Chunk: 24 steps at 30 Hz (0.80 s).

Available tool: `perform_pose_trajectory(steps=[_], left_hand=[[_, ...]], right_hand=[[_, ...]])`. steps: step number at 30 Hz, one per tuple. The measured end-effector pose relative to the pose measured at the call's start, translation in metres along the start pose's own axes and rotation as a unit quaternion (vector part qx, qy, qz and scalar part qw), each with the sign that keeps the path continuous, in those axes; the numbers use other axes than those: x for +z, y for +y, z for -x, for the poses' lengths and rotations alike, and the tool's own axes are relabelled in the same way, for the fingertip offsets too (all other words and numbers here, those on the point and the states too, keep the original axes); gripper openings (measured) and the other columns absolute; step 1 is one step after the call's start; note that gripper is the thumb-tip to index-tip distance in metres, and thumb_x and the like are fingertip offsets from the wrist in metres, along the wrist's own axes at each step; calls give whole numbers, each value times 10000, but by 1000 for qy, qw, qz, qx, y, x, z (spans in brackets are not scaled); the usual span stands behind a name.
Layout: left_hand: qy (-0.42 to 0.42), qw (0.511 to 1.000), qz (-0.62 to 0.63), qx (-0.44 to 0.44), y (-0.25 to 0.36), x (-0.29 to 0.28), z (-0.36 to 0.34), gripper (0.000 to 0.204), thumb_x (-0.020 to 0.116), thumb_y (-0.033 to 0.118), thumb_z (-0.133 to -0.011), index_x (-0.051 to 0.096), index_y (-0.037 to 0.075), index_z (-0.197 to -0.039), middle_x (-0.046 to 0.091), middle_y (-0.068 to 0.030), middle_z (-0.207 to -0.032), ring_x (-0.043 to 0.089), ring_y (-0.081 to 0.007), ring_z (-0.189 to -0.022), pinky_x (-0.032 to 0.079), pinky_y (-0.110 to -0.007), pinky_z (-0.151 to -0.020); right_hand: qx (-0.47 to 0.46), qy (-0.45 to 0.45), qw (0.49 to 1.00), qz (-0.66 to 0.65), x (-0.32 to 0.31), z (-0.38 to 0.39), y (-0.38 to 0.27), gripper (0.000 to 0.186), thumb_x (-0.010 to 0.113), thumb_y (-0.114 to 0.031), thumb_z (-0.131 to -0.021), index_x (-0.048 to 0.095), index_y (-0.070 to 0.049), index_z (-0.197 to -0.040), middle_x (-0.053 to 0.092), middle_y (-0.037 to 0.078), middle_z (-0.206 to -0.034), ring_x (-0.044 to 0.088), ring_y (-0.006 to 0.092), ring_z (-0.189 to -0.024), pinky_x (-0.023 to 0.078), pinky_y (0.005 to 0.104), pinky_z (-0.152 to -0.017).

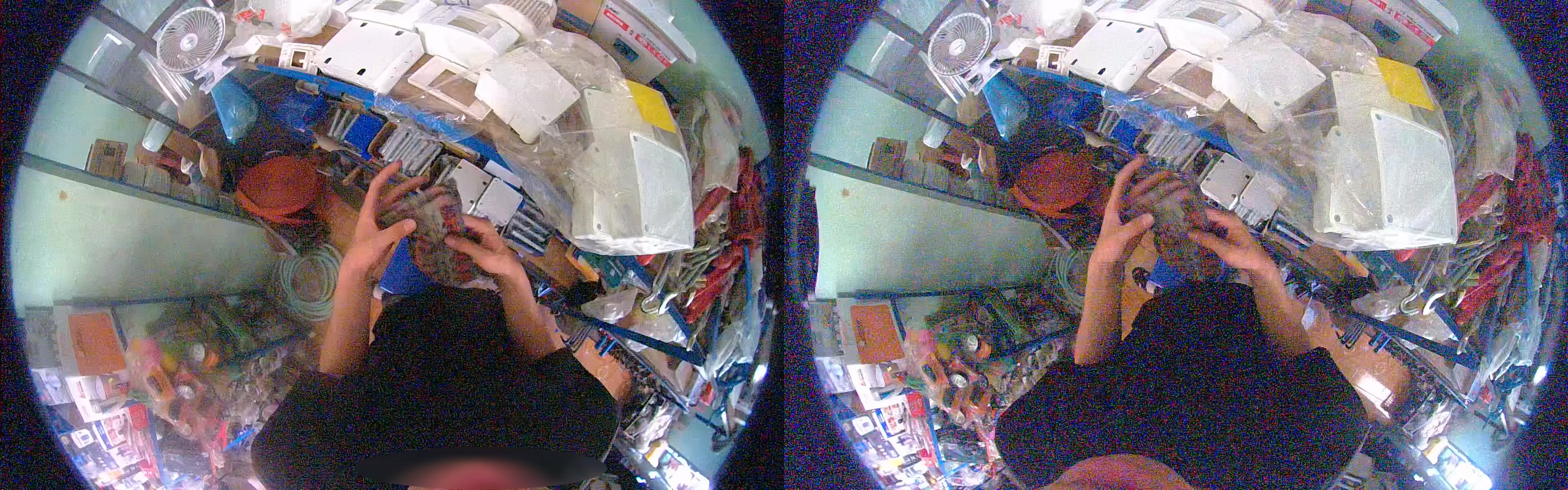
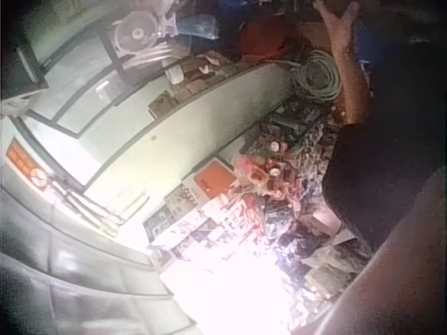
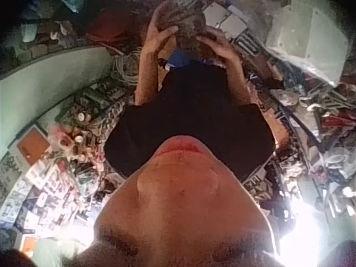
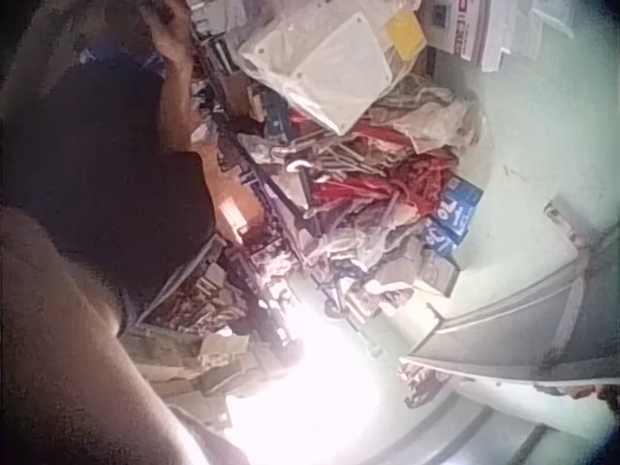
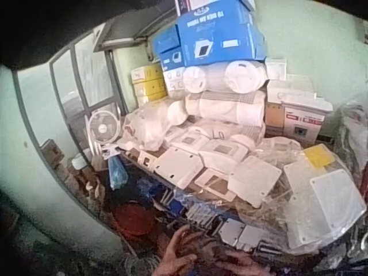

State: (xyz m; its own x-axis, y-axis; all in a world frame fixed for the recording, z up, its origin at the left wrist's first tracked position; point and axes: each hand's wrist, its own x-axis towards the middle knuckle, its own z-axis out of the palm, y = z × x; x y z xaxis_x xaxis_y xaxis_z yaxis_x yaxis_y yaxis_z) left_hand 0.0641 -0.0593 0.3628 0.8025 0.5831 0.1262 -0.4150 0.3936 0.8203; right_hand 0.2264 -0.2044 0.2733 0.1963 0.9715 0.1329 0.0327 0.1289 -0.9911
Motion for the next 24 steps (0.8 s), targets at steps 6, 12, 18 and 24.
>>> perform_pose_trajectory(steps=[6, 12, 18, 24], left_hand=[[66, 980, -2, -187, -52, -90, 26, 767, 782, 97, -847, 379, 37, -1497, 575, -159, -1340, 598, -251, -1187, 472, -387, -1034], [152, 962, -213, 78, -28, -46, 21, 772, 788, -9, -801, 408, 37, -1472, 643, -122, -1198, 615, -234, -1116, 495, -380, -986], [65, 958, -263, 97, 23, -38, 27, 605, 728, -61, -780, 567, 45, -1353, 655, -94, -1182, 620, -214, -1115, 489, -343, -949], [80, 945, -315, 36, 11, -70, 34, 322, 687, 70, -863, 673, 27, -1181, 683, -101, -1151, 634, -195, -1076, 488, -345, -954]], right_hand=[[34, 110, 992, -56, 13, -22, -22, 366, 683, -118, -952, 607, -53, -1304, 682, 34, -1186, 607, 140, -1091, 490, 318, -958], [35, 111, 993, -18, 6, -25, -8, 330, 631, -150, -994, 610, -39, -1304, 693, 45, -1163, 615, 155, -1077, 490, 326, -959], [-47, -11, 996, -70, 8, -30, -53, 297, 586, 52, -838, 719, 10, -1100, 735, 103, -1063, 674, 214, -1023, 525, 342, -924], [-54, -48, 997, -26, 6, -34, -64, 551, 398, 164, -666, 717, 27, -1095, 720, 147, -1121, 665, 245, -1081, 501, 346, -974]])
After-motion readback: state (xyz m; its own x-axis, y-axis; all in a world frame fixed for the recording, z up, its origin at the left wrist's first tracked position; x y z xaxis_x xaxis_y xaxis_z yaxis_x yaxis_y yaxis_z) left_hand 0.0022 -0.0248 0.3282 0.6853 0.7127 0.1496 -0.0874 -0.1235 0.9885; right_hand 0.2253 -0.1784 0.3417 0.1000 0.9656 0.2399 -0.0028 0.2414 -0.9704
